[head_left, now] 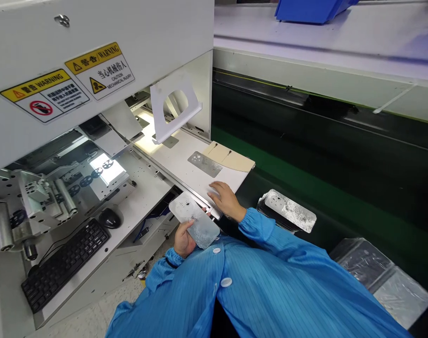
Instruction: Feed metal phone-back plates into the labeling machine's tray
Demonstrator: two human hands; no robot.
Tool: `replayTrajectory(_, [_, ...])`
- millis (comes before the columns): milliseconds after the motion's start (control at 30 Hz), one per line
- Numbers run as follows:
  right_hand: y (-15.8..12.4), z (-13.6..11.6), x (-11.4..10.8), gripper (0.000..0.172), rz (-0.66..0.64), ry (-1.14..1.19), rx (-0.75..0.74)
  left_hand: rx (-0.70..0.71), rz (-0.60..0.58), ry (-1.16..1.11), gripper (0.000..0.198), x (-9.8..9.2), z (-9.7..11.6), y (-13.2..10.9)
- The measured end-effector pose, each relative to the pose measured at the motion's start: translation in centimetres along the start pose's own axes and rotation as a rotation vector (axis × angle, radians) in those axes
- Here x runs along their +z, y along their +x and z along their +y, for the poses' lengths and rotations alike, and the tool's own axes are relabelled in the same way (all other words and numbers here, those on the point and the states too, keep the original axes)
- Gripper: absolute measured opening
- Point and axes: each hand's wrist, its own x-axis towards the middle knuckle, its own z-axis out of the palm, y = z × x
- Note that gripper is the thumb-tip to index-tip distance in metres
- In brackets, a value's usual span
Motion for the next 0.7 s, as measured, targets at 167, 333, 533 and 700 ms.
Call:
replayTrajectory(167, [-5.0,-2.0,-1.5,0.037,-0.214,0.426,0.095,0.037,0.016,0.047,0.051,1.1,-0.8,0.6])
replayTrajectory(333, [-7.7,-2.8,-2.8,0.065,-0.198,0.297,0.056,0.084,-0.046,0.075,0.047,3.6,-1.7,1.2])
replayTrajectory(533, [-9.1,-2.3,-4.3,0.056,-0.088,0.208,-0.012,0.007,-0.17,0.163,0.054,5.9,-3.9,1.0])
replayTrajectory(700, [-10.9,-1.4,-5.7,0.052,-0.041,0.213,0.014,0.029,-0.217,0.199,0.068,6.7,-5.3,1.1])
